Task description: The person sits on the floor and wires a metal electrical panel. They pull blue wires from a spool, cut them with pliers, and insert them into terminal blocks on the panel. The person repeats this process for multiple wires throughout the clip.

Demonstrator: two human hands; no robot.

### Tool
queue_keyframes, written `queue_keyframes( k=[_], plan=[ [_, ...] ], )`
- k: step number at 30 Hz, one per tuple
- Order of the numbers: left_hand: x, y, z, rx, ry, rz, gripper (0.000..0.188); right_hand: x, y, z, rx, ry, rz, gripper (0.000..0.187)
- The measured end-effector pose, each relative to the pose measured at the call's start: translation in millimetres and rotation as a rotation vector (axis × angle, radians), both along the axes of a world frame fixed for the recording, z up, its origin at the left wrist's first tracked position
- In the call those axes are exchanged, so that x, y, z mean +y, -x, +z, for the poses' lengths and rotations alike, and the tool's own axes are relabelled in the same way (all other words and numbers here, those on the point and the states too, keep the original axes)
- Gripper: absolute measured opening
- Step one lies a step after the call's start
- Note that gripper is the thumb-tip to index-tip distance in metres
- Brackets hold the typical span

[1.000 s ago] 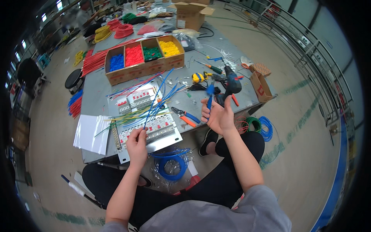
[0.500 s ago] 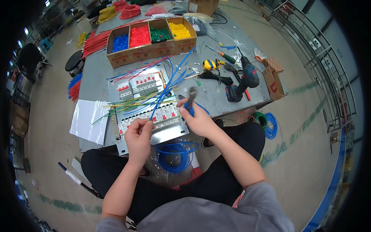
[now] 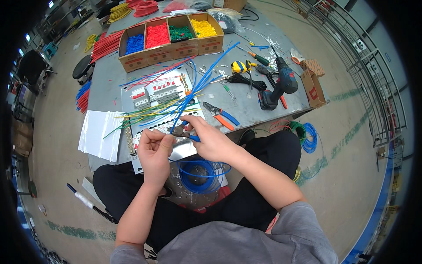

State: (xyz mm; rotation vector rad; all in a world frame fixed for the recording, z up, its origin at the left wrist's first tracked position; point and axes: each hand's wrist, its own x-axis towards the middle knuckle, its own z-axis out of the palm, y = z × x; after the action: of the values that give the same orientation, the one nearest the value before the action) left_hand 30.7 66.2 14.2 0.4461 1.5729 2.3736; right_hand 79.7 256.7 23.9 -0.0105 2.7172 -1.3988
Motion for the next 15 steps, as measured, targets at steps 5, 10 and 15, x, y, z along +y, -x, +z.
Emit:
queue_keyframes(
  k=[5,10,15],
  plan=[
    [-4.8,1.0,-1.8,0.014,0.0,-0.002,0.019,-2.3,-1.3,4.6,0.001,0.017,0.022,0.072],
    [-5.7,1.8,-4.1,-0.009,0.003,0.009,0.018,-9.3,-2.4,16.2,-0.051,-0.12,-0.029,0.061],
    [-7.7,4.5,2.6,-0.102,0.086,0.018,0.014,-5.6,0.9,12.7,0.231,-0.443,-0.031,0.045]
  ],
)
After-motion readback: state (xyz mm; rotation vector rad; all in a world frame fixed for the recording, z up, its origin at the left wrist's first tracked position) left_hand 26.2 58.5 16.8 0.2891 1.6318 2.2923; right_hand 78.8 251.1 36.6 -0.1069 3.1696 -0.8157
